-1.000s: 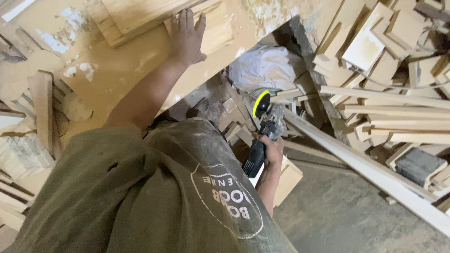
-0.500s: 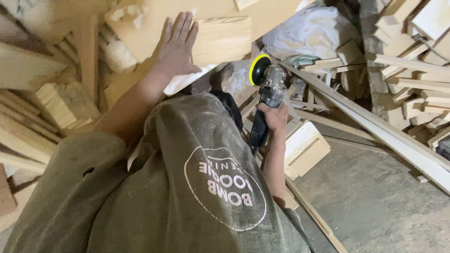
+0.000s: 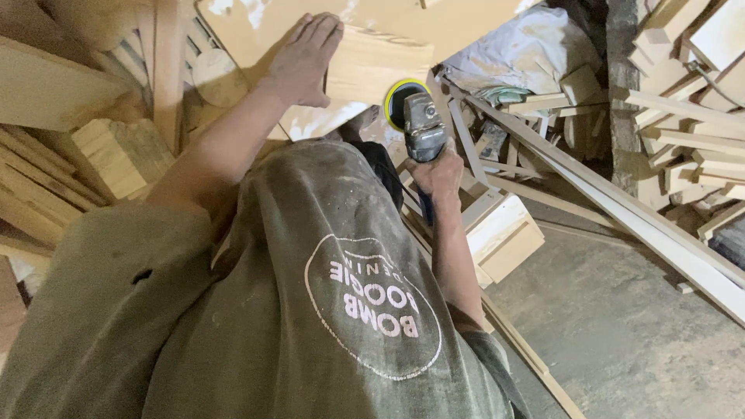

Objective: Sanding the surfaces and edges of wooden boards using a handheld power sander.

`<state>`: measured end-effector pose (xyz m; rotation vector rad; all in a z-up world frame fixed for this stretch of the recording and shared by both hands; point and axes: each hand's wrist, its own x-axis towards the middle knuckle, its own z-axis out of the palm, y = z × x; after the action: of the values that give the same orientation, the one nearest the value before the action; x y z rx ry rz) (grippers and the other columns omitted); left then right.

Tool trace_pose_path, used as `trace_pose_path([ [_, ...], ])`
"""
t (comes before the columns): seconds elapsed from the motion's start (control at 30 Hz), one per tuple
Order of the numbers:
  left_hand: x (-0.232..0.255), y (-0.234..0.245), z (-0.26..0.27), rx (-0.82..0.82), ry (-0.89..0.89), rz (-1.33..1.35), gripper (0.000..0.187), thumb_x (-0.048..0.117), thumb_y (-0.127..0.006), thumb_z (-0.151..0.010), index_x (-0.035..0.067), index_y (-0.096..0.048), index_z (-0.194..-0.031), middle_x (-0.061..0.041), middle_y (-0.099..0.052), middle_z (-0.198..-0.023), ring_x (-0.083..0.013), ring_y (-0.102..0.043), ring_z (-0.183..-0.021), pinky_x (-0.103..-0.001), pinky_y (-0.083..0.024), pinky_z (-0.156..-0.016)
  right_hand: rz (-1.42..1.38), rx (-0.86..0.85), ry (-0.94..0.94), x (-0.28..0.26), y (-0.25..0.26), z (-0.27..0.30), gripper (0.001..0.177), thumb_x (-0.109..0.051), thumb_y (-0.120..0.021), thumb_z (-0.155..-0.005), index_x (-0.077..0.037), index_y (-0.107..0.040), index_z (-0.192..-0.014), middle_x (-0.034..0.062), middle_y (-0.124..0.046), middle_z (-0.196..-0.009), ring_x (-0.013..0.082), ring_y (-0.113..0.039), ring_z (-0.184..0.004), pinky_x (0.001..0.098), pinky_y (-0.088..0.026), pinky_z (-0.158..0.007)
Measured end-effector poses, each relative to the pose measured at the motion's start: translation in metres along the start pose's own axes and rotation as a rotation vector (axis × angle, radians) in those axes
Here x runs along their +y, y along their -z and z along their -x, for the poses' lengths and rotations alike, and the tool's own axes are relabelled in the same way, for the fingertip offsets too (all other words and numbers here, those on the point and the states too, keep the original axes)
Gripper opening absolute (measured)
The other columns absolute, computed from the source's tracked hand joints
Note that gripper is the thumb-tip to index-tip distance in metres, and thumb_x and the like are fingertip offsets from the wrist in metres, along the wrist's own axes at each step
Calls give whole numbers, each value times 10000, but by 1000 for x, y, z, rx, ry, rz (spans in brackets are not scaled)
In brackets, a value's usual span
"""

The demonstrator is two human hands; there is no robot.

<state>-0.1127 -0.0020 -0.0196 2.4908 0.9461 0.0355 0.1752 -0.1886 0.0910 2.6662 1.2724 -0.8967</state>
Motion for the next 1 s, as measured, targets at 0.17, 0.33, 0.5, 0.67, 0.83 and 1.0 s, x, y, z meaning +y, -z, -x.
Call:
trace_pose_path([
  [0.17, 4, 13, -9, -62, 34, 157, 1360, 310, -954, -581, -119, -217, -1640, -294, -198, -1697, -434, -123, -1590, -491, -43, -1331, 127, -37, 22, -22, -15, -5, 805, -430, -876, -628, -84, -543, -1273, 259, -761, -1032, 547, -684, -986, 571, -560, -785],
  [0.33, 0, 3, -6, -11, 19, 113, 1387, 322, -967, -531, -134, -251, -1628, -296, -245, -1680, -434, -184, -1572, -487, -104, -1331, 166, -42, 93, -69, -5, -28, 676, -441, -837, -634, -116, -699, -1210, 199, -787, -1051, 478, -724, -1006, 520, -600, -817],
  [0.5, 7, 17, -7, -144, 61, 197, 1304, 235, -913, -690, -72, -114, -1674, -308, -123, -1738, -446, -92, -1615, -502, -3, -1322, 129, -13, 33, -66, 12, -51, 708, -483, -832, -651, -50, -732, -1202, 256, -779, -1025, 492, -726, -948, 514, -605, -771],
  [0.67, 9, 30, -7, -174, 94, 227, 1305, 276, -930, -718, -50, -109, -1678, -272, -111, -1741, -445, -92, -1606, -509, -40, -1321, 58, -94, -138, -54, 24, -31, 776, -473, -837, -609, -161, -720, -1309, 133, -798, -1121, 364, -741, -1083, 426, -587, -899],
  [0.83, 8, 22, -4, -15, 19, 175, 1329, 250, -989, -551, -128, -266, -1599, -276, -279, -1629, -447, -236, -1528, -508, -220, -1287, 39, 31, 110, -65, 3, -57, 872, -398, -827, -627, -146, -528, -1406, 171, -792, -1132, 412, -741, -1054, 432, -596, -939],
  [1.0, 4, 10, -6, -21, 16, 150, 1336, 315, -991, -566, -118, -277, -1610, -233, -221, -1648, -408, -168, -1551, -498, -229, -1293, -44, 113, -79, -30, 32, -63, 660, -436, -857, -578, -199, -688, -1170, 118, -813, -1070, 342, -778, -975, 426, -597, -860],
])
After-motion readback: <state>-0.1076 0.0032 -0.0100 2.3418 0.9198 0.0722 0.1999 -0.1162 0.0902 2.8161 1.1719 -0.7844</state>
